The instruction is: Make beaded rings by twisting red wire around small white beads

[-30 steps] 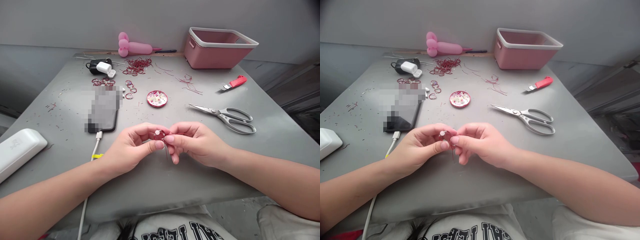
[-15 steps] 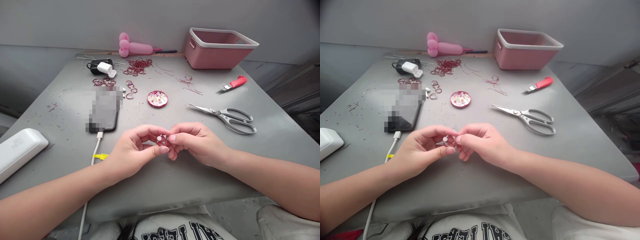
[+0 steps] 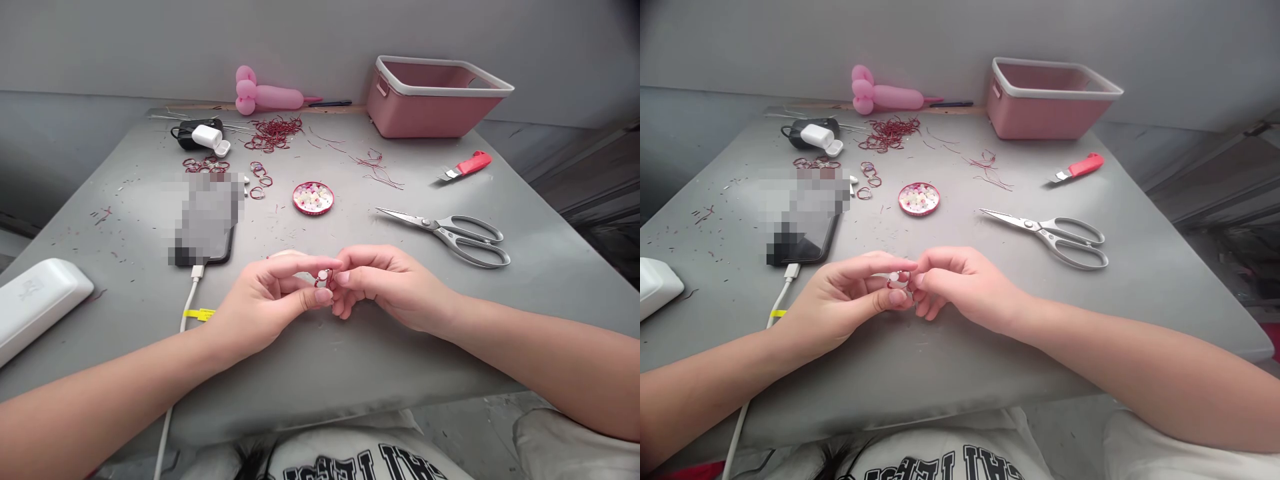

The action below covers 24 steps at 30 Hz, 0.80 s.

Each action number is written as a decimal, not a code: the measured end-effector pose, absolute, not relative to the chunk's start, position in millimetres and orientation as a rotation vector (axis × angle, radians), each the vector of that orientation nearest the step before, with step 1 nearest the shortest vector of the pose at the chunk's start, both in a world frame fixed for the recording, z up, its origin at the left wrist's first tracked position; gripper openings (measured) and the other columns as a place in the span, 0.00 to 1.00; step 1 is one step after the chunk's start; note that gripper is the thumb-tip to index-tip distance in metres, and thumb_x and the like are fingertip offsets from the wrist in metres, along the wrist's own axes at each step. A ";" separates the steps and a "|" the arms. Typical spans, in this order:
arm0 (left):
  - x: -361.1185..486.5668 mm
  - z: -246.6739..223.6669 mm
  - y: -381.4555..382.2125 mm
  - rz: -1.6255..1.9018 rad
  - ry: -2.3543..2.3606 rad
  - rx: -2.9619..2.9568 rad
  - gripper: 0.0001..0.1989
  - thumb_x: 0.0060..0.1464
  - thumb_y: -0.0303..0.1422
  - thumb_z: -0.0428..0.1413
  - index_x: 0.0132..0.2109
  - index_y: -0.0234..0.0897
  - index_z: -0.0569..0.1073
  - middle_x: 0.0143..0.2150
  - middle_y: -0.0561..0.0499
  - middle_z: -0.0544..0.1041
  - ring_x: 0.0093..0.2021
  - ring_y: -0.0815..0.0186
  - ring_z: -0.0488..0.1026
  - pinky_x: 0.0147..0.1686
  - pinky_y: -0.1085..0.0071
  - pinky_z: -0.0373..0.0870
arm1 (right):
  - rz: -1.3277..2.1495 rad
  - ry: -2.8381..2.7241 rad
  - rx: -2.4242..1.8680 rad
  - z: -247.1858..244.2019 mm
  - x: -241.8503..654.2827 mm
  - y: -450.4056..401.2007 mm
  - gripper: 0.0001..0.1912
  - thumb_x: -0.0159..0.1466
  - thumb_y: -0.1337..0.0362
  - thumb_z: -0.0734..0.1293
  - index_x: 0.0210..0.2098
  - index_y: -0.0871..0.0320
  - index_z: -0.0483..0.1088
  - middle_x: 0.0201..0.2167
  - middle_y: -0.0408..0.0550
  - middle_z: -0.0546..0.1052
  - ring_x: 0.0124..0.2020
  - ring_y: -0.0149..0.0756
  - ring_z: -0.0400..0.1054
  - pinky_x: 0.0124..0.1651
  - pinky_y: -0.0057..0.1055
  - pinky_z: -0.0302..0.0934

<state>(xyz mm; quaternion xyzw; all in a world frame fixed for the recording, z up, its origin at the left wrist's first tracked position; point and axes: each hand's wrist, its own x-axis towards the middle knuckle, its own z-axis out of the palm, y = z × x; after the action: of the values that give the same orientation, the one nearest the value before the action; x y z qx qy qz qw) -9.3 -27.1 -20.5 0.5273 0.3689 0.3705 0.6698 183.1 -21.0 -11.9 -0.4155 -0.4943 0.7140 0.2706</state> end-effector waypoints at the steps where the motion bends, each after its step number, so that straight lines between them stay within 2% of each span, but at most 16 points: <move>1: -9.5 -20.3 -26.9 0.837 0.844 1.208 0.12 0.50 0.27 0.63 0.43 0.43 0.81 0.39 0.51 0.75 0.36 0.66 0.75 0.39 0.67 0.77 | 1.914 -1.348 -1.127 -11.8 183.6 -21.1 0.04 0.59 0.67 0.64 0.29 0.61 0.69 0.25 0.44 0.72 0.25 0.28 0.69 0.30 0.26 0.67; 6: -11.2 -19.1 -26.5 0.851 0.913 1.283 0.04 0.53 0.32 0.61 0.37 0.40 0.81 0.38 0.50 0.76 0.40 0.65 0.74 0.41 0.68 0.76 | 1.751 -1.541 -1.147 -10.4 185.6 -23.9 0.04 0.62 0.66 0.64 0.34 0.59 0.70 0.21 0.40 0.68 0.21 0.24 0.62 0.24 0.22 0.61; 11: -11.3 -20.3 -27.5 0.848 0.915 1.119 0.05 0.53 0.32 0.63 0.38 0.39 0.75 0.37 0.54 0.78 0.38 0.68 0.77 0.44 0.67 0.75 | 1.700 -1.549 -1.107 -10.6 182.9 -25.8 0.10 0.64 0.59 0.65 0.36 0.60 0.70 0.20 0.40 0.69 0.20 0.25 0.64 0.25 0.23 0.64; 16: -7.9 -15.8 -27.7 0.816 0.975 1.120 0.08 0.50 0.30 0.64 0.37 0.35 0.73 0.35 0.53 0.77 0.36 0.69 0.76 0.40 0.70 0.76 | 1.659 -1.521 -1.124 -12.2 179.2 -27.1 0.09 0.63 0.60 0.66 0.36 0.60 0.69 0.20 0.39 0.69 0.20 0.25 0.64 0.24 0.23 0.65; 20: -7.0 -13.5 -28.9 0.790 1.005 1.144 0.09 0.52 0.32 0.62 0.40 0.35 0.72 0.32 0.53 0.77 0.33 0.69 0.76 0.39 0.70 0.76 | 1.518 -1.604 -1.126 -14.0 179.3 -27.9 0.07 0.62 0.61 0.66 0.36 0.60 0.72 0.25 0.43 0.73 0.21 0.25 0.65 0.25 0.24 0.65; 24: -7.2 -15.6 -30.5 0.797 0.998 1.166 0.09 0.53 0.32 0.62 0.40 0.35 0.72 0.34 0.51 0.78 0.36 0.67 0.76 0.40 0.68 0.76 | 1.418 -1.639 -1.183 -15.6 181.5 -27.7 0.07 0.60 0.62 0.68 0.34 0.59 0.75 0.25 0.44 0.73 0.21 0.26 0.62 0.22 0.24 0.62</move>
<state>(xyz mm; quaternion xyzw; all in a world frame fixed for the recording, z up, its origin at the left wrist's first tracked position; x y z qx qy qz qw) -7.2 -30.5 -15.6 0.5128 0.4393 0.3508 0.6489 181.5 -27.7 -15.6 -0.4523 -0.6266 0.5421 0.3301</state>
